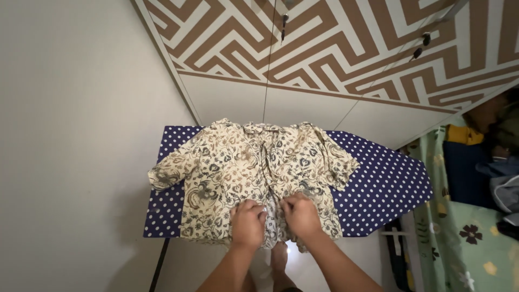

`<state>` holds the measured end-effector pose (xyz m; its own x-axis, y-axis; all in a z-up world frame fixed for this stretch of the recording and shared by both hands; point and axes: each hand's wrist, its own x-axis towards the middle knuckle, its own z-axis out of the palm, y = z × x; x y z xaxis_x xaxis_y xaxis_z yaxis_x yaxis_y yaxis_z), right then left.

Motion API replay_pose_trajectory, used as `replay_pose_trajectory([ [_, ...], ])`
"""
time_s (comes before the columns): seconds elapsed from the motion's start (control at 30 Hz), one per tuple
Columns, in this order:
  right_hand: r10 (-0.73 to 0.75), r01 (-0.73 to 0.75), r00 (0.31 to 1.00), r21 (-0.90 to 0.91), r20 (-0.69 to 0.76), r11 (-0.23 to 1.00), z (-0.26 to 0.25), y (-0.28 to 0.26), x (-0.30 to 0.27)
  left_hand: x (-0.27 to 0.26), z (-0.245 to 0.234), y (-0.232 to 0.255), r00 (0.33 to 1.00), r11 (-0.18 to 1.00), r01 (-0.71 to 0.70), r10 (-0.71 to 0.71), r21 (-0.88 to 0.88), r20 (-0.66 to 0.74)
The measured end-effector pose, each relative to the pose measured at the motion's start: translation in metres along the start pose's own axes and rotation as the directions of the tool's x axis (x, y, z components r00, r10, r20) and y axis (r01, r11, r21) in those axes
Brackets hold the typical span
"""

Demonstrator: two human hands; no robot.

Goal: Folding various items of clothing including pants, a t-shirt, and a button-down shirt using an ironing board as a surface.

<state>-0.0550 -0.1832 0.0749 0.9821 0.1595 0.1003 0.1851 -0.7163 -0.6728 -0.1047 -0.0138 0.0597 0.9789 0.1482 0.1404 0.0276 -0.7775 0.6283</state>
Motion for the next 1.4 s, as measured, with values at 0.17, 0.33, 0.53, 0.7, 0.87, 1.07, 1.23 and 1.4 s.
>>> replay_pose_trajectory([
  [0.17, 0.005, -0.005, 1.0, 0.058, 0.014, 0.998, 0.0, -0.015, 0.007, 0.01, 0.001, 0.005, 0.994, 0.989, 0.038, -0.052, 0.144, 0.095],
  [0.33, 0.193, -0.238, 0.961, 0.238, 0.197, 0.942, 0.042, -0.008, -0.002, 0.019, 0.013, -0.001, 0.907, 0.914, 0.377, -0.397, 0.148, 0.143],
  [0.53, 0.207, -0.244, 0.964, 0.251, 0.165, 0.937, 0.054, -0.001, -0.013, 0.012, 0.031, -0.025, 0.845, 0.834, 0.532, -0.511, -0.147, 0.156],
  [0.7, 0.263, -0.324, 0.942, 0.37, 0.208, 0.87, 0.082, 0.031, -0.012, 0.008, 0.034, -0.029, 0.86, 0.822, 0.509, -0.491, -0.256, 0.135],
  [0.87, 0.272, -0.339, 0.936, 0.371, 0.222, 0.865, 0.087, 0.039, -0.01, 0.007, 0.021, -0.019, 0.846, 0.793, 0.532, -0.506, -0.296, 0.166],
  [1.07, 0.292, -0.366, 0.925, 0.367, 0.243, 0.855, 0.093, 0.047, -0.01, 0.004, 0.025, -0.021, 0.851, 0.769, 0.522, -0.498, -0.369, 0.166],
  [1.23, 0.269, -0.35, 0.931, 0.391, 0.247, 0.851, 0.086, 0.044, -0.014, 0.005, 0.025, -0.019, 0.838, 0.758, 0.543, -0.519, -0.362, 0.171],
  [1.4, 0.327, -0.48, 0.877, 0.588, 0.353, 0.651, 0.089, 0.047, -0.014, 0.01, 0.027, -0.02, 0.822, 0.776, 0.569, -0.552, -0.274, 0.143],
])
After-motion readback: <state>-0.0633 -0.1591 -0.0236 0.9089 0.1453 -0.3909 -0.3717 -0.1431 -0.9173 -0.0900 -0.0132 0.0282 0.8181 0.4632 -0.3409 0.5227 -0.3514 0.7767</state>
